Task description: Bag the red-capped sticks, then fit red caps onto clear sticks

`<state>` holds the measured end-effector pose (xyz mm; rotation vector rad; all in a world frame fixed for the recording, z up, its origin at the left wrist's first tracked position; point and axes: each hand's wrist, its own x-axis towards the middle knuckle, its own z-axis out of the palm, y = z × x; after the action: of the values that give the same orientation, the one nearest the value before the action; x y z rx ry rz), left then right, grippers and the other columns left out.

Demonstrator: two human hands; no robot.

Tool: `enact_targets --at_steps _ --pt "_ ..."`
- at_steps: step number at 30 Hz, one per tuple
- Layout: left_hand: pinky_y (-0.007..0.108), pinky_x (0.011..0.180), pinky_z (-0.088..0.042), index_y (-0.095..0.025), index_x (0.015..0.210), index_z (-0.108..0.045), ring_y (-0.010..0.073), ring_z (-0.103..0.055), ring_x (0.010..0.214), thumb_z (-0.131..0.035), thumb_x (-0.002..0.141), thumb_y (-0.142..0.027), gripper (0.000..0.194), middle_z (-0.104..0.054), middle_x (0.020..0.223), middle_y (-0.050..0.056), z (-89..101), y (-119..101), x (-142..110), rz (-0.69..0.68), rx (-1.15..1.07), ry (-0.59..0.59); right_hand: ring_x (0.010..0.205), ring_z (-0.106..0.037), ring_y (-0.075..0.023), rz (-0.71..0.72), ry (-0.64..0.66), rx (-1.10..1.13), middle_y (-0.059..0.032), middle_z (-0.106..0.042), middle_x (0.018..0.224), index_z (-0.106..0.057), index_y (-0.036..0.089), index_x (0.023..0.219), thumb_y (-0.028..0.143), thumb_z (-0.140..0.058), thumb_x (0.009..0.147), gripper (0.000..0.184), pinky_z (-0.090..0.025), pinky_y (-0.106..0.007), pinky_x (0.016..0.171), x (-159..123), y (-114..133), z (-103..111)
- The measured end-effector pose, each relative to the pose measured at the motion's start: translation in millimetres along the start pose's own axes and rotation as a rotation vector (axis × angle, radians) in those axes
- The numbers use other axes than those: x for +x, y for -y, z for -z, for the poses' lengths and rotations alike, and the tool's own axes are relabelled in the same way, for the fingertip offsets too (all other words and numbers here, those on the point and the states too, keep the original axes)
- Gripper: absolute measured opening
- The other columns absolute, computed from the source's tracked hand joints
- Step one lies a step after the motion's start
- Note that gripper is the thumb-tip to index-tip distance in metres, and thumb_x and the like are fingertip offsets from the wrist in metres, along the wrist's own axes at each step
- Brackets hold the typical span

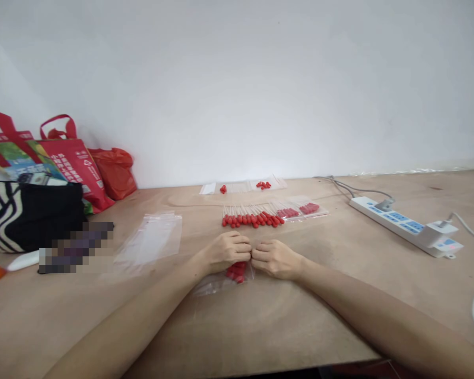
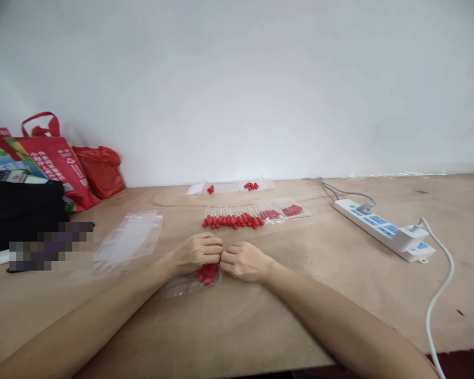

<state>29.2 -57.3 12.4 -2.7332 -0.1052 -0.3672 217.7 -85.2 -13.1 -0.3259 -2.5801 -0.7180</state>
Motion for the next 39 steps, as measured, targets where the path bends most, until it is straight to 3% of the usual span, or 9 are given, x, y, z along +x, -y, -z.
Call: enact_targets --at_steps 5,9,14,18,21,27,32,35,39 --pt "0.028 0.079 -0.044 -0.016 0.071 -0.057 0.0123 -0.057 0.087 -0.028 0.09 -0.013 0.034 -0.065 0.086 0.005 3.5 6.9 -2.6 0.017 -0.129 -0.035 0.063 -0.043 -0.0121 0.027 0.044 0.061 -0.0015 -0.053 0.066 -0.053 0.016 0.069 0.017 -0.031 0.09 0.03 -0.03 -0.026 0.059 -2.8 -3.1 -0.7" --pt "0.031 0.085 -0.045 -0.015 0.082 -0.059 0.0154 -0.056 0.098 -0.032 0.089 -0.015 0.028 -0.066 0.091 0.007 5.4 15.1 -10.2 0.105 -0.236 -0.098 0.065 -0.044 -0.0124 -0.057 0.038 0.107 -0.0021 -0.055 0.07 -0.055 0.017 0.073 0.013 -0.033 0.087 0.027 -0.032 -0.026 0.061 -7.8 -5.9 -4.9" --pt "0.032 0.09 -0.043 -0.018 0.104 -0.055 0.0159 -0.053 0.104 -0.036 0.088 -0.023 0.025 -0.059 0.11 0.007 8.0 -0.6 -25.2 0.467 -0.419 -0.119 0.069 -0.046 -0.0145 -0.258 0.059 0.251 -0.0047 -0.055 0.071 -0.058 0.016 0.071 0.015 -0.043 0.079 0.017 -0.034 -0.028 0.063 -14.4 -8.5 -0.4" --pt "0.035 0.092 -0.042 -0.02 0.118 -0.045 0.0189 -0.051 0.108 -0.047 0.083 -0.031 0.037 -0.054 0.118 0.007 19.5 -25.1 -40.4 0.738 -0.575 0.015 0.075 -0.048 -0.0148 -0.444 0.005 0.559 -0.0054 -0.057 0.081 -0.063 0.016 0.08 0.011 -0.048 0.07 0.018 -0.039 -0.029 0.069 -15.1 -7.6 2.5" --pt "0.037 0.09 -0.042 -0.021 0.123 -0.039 0.0214 -0.051 0.107 -0.051 0.079 -0.036 0.048 -0.052 0.12 0.008 24.4 -34.5 -45.9 0.829 -0.621 0.067 0.075 -0.05 -0.0142 -0.584 -0.036 0.702 -0.0048 -0.058 0.079 -0.065 0.016 0.08 0.01 -0.049 0.07 0.02 -0.041 -0.027 0.07 -11.5 -4.7 -1.9" --pt "0.033 0.087 -0.043 -0.021 0.116 -0.044 0.0189 -0.053 0.101 -0.052 0.078 -0.034 0.04 -0.056 0.113 0.006 19.3 -31.5 -39.4 0.785 -0.665 0.004 0.073 -0.053 -0.0131 -0.794 -0.035 0.868 -0.0027 -0.06 0.074 -0.067 0.018 0.076 0.025 -0.06 0.072 0.011 -0.041 -0.026 0.069 -6.9 -2.0 -8.6" --pt "0.031 0.081 -0.045 -0.02 0.11 -0.048 0.0175 -0.056 0.093 -0.05 0.08 -0.03 0.032 -0.059 0.105 0.006 11.6 -28.2 -39.1 0.746 -0.612 -0.092 0.057 -0.048 -0.0096 -0.944 -0.038 1.058 0.0004 -0.056 0.066 -0.065 0.016 0.083 0.04 -0.06 0.072 0.027 -0.038 -0.021 0.053 -7.0 -1.0 -11.0" --pt "0.029 0.076 -0.047 -0.019 0.107 -0.05 0.0157 -0.058 0.087 -0.05 0.081 -0.027 0.027 -0.061 0.1 0.005 7.8 -27.2 -39.7 0.741 -0.576 -0.135 0.06 -0.048 -0.0095 -0.942 -0.052 1.074 0.0006 -0.055 0.072 -0.062 0.017 0.098 0.042 -0.066 0.065 0.042 -0.038 -0.021 0.054 -4.1 0.6 -9.1" --pt "0.027 0.075 -0.047 -0.018 0.103 -0.052 0.0146 -0.058 0.086 -0.048 0.082 -0.024 0.022 -0.062 0.097 0.004 5.3 -26.6 -39.6 0.75 -0.565 -0.166 0.067 -0.047 -0.0112 -0.864 -0.005 0.891 0.0003 -0.051 0.076 -0.063 0.019 0.097 0.037 -0.075 0.053 0.048 -0.039 -0.023 0.061 3.1 2.7 0.4"
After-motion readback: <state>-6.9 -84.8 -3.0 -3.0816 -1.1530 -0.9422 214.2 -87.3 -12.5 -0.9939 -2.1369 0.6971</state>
